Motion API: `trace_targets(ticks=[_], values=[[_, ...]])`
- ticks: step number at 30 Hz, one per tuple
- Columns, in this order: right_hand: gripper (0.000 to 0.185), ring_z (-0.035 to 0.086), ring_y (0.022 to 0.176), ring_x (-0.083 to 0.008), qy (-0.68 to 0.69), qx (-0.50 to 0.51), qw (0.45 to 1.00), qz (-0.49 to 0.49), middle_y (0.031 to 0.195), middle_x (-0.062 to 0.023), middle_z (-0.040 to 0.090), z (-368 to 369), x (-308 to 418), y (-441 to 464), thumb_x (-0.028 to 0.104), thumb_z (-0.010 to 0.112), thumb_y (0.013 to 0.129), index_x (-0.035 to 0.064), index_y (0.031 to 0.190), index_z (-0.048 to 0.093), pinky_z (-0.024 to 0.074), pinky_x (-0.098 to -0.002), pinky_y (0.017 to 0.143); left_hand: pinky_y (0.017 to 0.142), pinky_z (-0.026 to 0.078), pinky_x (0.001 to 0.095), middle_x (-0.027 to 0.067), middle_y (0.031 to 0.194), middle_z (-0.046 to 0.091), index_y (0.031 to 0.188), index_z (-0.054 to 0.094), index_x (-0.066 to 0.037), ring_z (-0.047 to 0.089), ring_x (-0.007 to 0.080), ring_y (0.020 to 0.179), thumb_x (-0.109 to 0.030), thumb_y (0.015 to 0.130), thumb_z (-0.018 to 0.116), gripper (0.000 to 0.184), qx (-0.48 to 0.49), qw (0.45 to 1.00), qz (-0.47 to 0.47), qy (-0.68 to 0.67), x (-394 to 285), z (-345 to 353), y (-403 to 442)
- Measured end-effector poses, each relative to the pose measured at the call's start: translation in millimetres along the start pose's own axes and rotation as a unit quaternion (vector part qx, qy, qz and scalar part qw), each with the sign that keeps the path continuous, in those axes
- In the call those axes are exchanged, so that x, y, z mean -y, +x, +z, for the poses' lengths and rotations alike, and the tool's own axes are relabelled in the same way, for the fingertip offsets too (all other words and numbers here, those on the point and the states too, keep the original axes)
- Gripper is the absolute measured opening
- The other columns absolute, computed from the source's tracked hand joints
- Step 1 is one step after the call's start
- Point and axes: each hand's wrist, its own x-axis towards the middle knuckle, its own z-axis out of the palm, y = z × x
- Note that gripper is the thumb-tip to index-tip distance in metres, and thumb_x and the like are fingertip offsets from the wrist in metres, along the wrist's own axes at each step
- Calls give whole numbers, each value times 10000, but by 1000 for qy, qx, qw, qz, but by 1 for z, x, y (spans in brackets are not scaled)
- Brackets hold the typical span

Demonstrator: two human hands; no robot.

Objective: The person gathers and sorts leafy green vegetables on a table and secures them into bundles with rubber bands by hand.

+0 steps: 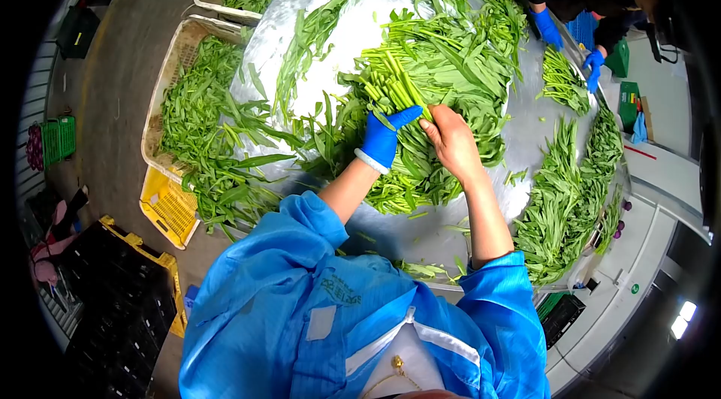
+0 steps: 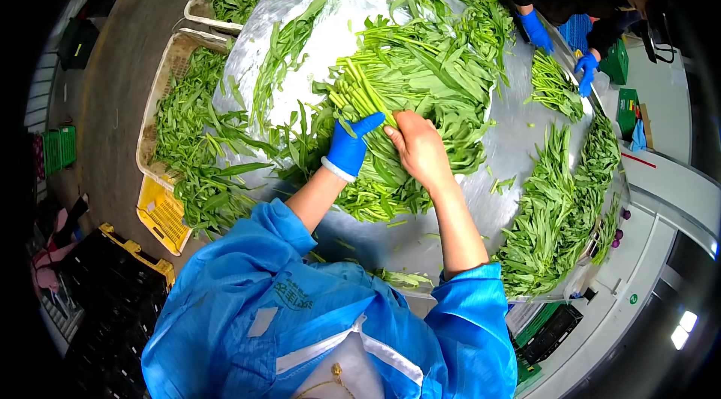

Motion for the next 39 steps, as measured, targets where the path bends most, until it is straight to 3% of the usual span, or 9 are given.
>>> trace_targets(ticks=[4, 8, 15, 18, 21, 24, 27, 32, 39], values=[[247, 568, 817, -376, 46, 9, 999, 18, 854, -173, 573, -29, 13, -7, 219, 595, 888, 11, 1020, 576, 453, -440, 713, 872, 472, 277, 37, 1097, 629, 1235, 542, -31, 600, 132, 943, -15, 765, 684, 491, 39, 996, -33, -75, -17, 20, -7], [266, 541, 717, -279, -204, -93, 972, -64, 783, -110, 539, -70, 72, -34, 180, 629, 836, -6, 1017, 571, 419, -385, 636, 893, 481, 317, 43, 1179, 574, 1377, 383, -62, 585, 165, 1025, -82, 771, 706, 687, 152, 983, 43, -98, -38, 51, -22], [433, 473, 691, -237, -251, -133, 958, -25, 802, -101, 492, -34, 113, -91, 201, 639, 821, -51, 1156, 529, 373, -360, 595, 972, 431, 424, 37, 1028, 539, 1183, 485, -91, 558, 207, 970, -231, 696, 771, 582, 221, 970, 93, 48, -56, 49, -60], [659, 529, 932, -312, -129, -116, 984, -35, 1020, -158, 550, -46, 123, -114, 305, 730, 723, -43, 1232, 496, 426, -413, 795, 915, 411, 388, -1, 887, 437, 1041, 459, -134, 487, 149, 831, -208, 656, 779, 506, 218, 973, 73, 22, -72, 36, -69], [994, 466, 1157, -366, -4, -158, 987, -4, 1239, -188, 493, -56, 116, -137, 384, 832, 538, -33, 1333, 405, 353, -461, 1000, 910, 459, 394, 23, 895, 552, 1468, 185, -74, 554, 160, 800, -101, 624, 812, 1052, 246, 965, 91, 22, -99, 36, -82], [1093, 413, 1223, -410, 77, -151, 985, -12, 1339, -225, 414, -38, 106, -137, 349, 857, 536, -65, 1376, 293, 300, -478, 1067, 925, 457, 375, 38, 940, 584, 1467, 189, -64, 583, 169, 852, -86, 608, 822, 1067, 289, 953, 69, 67, -96, 48, -106], [991, 454, 1199, -402, 155, -165, 974, 5, 1313, -257, 448, 0, 95, -150, 241, 819, 601, -68, 1372, 280, 343, -454, 1047, 950, 448, 376, 62, 1033, 618, 1464, 197, -56, 612, 189, 924, -80, 608, 826, 1062, 174, 971, 2, 166, -78, 53, -142], [746, 567, 1027, -393, 181, -155, 968, 80, 1132, -255, 562, -1, 72, -177, 173, 731, 668, -43, 1284, 371, 439, -435, 904, 1065, 371, 372, 119, 1448, 313, 1488, 142, -94, 361, 248, 1319, -50, 652, 764, 1042, 163, 970, -1, 179, -55, 68, -167], [837, 466, 1165, -369, 64, -138, 988, -13, 1277, -215, 473, 4, 71, -224, 311, 781, 683, -9, 1341, 375, 383, -400, 995, 960, 455, 373, 135, 1166, 607, 1222, 533, 15, 597, 242, 1056, -38, 810, 617, 424, 70, 978, -28, 193, -24, 61, -178]])
